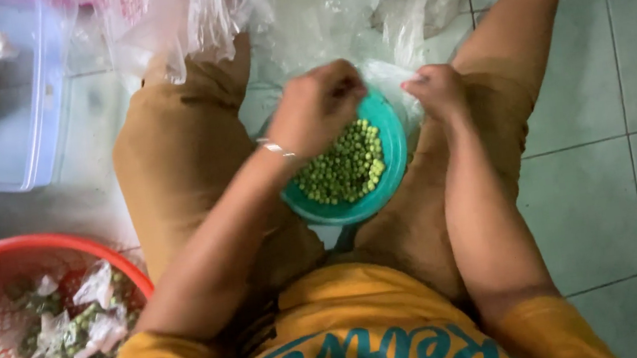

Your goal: The person sits on the floor and scoops green peas from a green bowl into small plastic bags. After filling each bag, they tie it shut and place it into a red basket. The process is repeated until the bowl is empty.

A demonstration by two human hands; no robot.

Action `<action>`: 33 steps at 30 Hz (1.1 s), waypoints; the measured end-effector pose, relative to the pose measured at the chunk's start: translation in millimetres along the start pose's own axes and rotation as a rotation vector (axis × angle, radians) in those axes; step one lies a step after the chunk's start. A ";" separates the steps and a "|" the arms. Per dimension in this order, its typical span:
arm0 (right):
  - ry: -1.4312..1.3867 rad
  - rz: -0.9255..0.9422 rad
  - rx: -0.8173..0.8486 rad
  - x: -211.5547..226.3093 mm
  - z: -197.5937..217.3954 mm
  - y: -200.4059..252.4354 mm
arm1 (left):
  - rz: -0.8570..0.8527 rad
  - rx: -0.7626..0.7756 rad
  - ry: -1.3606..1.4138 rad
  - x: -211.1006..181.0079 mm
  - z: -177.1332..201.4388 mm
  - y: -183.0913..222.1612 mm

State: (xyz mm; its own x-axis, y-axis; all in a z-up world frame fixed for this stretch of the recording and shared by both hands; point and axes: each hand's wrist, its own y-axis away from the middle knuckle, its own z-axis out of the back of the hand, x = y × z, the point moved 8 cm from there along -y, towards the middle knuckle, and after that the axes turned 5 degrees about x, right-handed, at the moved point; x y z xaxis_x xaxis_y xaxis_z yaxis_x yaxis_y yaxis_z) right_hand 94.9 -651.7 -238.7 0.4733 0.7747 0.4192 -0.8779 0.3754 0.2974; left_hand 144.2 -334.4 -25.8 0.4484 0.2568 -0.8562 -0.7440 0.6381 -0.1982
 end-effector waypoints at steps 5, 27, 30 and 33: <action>-0.643 0.019 -0.176 86.8 66.8 85.3 | -0.072 0.007 0.183 -6.0 -74.3 -7.1; -1.492 0.249 0.121 197.6 46.1 122.1 | 0.252 -0.015 0.222 71.5 -37.2 -1.8; -1.438 0.347 0.135 213.0 56.9 129.7 | 0.206 -0.159 0.214 75.6 -27.9 -4.4; -0.793 0.241 -0.191 194.0 70.7 121.7 | 0.173 0.009 0.667 84.1 -69.9 1.5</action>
State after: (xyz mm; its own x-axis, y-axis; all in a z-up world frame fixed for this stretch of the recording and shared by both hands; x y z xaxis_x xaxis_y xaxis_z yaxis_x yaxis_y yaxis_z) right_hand 85.0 -491.7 -60.5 0.1202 0.2856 0.9508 -0.9250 0.3800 0.0028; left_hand 146.2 -362.6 -131.5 -0.0797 -0.1444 -0.9863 -0.7721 0.6348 -0.0305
